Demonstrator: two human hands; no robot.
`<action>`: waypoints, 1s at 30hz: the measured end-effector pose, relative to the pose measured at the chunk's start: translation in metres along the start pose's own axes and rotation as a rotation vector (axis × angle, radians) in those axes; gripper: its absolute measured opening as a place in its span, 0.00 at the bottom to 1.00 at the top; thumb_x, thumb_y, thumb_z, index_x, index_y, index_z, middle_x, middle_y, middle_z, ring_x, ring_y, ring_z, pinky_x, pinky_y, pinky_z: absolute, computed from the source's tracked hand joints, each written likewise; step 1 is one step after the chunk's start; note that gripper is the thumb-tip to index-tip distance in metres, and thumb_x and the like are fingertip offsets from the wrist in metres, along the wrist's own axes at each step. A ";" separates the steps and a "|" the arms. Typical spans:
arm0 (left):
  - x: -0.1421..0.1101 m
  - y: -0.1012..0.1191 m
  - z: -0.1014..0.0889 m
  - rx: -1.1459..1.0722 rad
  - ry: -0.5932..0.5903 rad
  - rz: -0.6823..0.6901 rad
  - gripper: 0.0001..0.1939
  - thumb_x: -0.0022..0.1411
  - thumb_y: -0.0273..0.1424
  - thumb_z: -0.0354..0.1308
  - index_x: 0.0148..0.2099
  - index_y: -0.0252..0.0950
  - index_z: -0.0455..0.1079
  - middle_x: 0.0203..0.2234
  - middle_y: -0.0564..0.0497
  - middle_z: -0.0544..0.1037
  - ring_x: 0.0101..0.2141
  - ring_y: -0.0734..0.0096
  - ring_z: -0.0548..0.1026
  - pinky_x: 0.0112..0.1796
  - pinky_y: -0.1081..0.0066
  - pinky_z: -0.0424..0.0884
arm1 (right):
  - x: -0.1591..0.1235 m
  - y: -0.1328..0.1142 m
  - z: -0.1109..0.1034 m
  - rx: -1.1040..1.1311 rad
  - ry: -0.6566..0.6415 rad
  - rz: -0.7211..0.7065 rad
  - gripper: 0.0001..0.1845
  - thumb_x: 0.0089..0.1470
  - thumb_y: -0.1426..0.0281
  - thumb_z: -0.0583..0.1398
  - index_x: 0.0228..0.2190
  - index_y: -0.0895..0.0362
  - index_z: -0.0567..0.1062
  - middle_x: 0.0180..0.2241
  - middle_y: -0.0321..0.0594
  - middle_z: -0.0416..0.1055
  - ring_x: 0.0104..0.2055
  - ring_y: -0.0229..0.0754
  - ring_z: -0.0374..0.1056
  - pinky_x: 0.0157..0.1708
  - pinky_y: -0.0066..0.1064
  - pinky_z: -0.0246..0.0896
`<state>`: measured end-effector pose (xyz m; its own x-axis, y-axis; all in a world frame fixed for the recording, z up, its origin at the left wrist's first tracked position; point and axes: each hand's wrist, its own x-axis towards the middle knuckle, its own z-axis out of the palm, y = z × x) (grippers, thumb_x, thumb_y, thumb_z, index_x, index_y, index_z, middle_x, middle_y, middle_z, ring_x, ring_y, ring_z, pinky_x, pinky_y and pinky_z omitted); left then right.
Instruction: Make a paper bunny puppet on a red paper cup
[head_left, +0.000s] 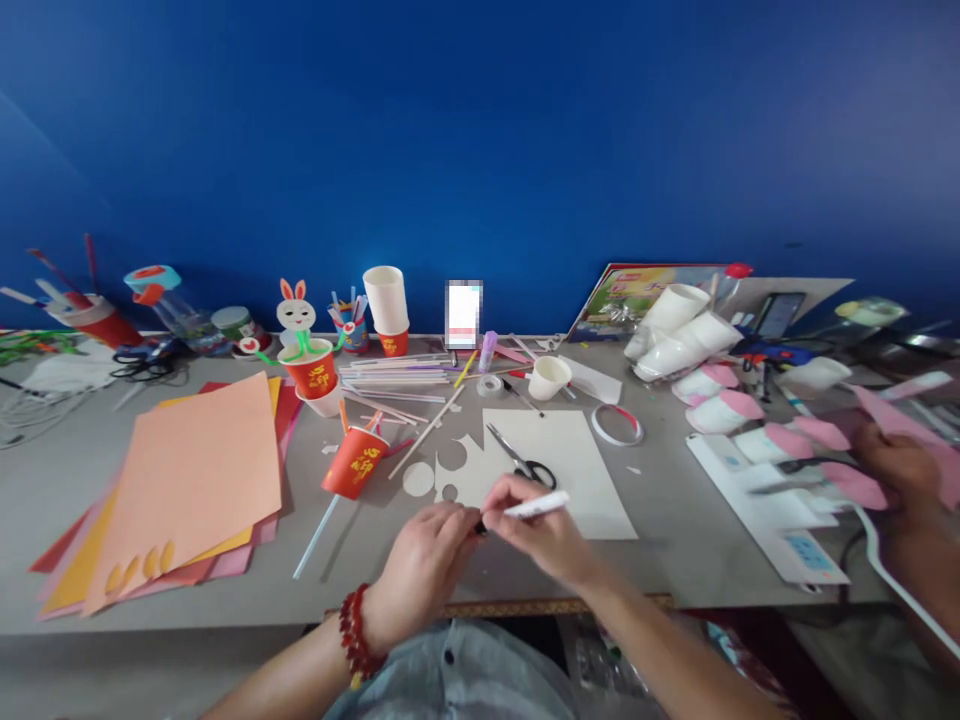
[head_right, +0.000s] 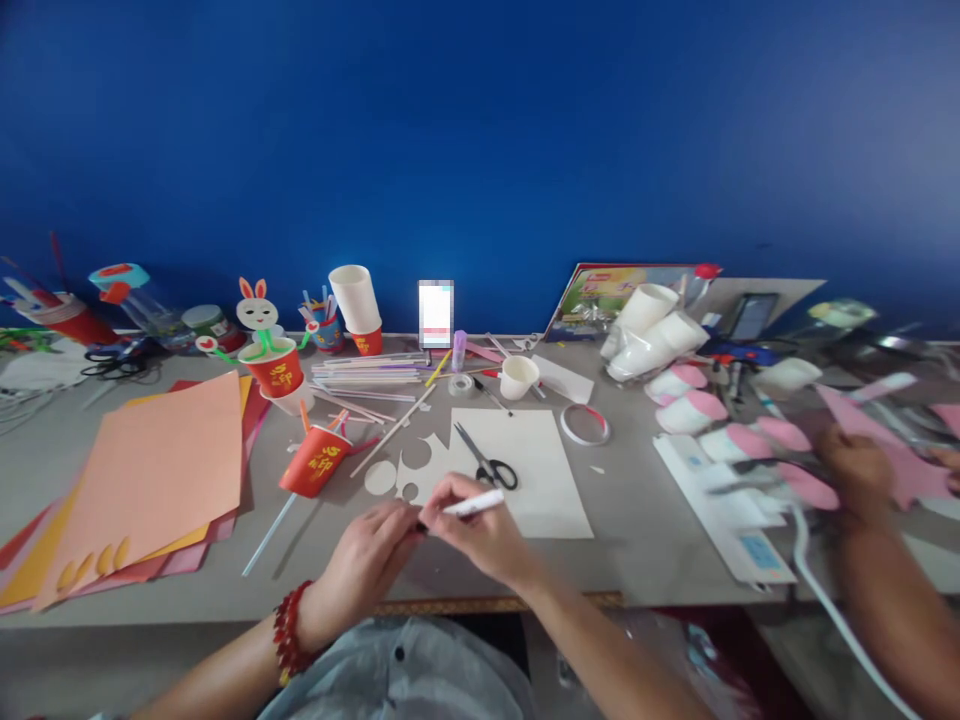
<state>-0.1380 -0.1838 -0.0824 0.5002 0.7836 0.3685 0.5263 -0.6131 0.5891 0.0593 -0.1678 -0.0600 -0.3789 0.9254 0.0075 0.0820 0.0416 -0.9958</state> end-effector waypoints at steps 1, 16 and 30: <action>-0.001 0.005 0.001 -0.027 -0.023 0.007 0.12 0.73 0.32 0.44 0.40 0.36 0.67 0.30 0.47 0.77 0.31 0.65 0.74 0.33 0.69 0.68 | -0.004 0.005 0.005 0.036 0.001 0.016 0.15 0.57 0.56 0.62 0.28 0.54 0.69 0.19 0.28 0.61 0.19 0.33 0.53 0.19 0.25 0.47; -0.030 0.003 -0.024 -0.338 -0.268 -0.394 0.20 0.74 0.42 0.39 0.32 0.38 0.60 0.24 0.55 0.67 0.25 0.73 0.65 0.28 0.73 0.62 | -0.030 -0.010 -0.091 -0.019 0.783 -0.252 0.09 0.58 0.59 0.62 0.31 0.50 0.74 0.15 0.29 0.62 0.15 0.35 0.56 0.15 0.27 0.53; -0.017 -0.032 -0.003 0.233 -0.255 0.107 0.13 0.69 0.27 0.50 0.54 0.34 0.67 0.55 0.42 0.75 0.58 0.58 0.71 0.58 0.52 0.68 | 0.007 0.059 -0.075 -1.348 0.138 -0.291 0.16 0.62 0.72 0.57 0.51 0.58 0.73 0.40 0.49 0.77 0.45 0.52 0.69 0.43 0.40 0.67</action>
<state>-0.1652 -0.1768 -0.1052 0.7010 0.6813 0.2108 0.5893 -0.7199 0.3668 0.1305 -0.1303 -0.1117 -0.4489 0.8470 0.2846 0.8646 0.4922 -0.1010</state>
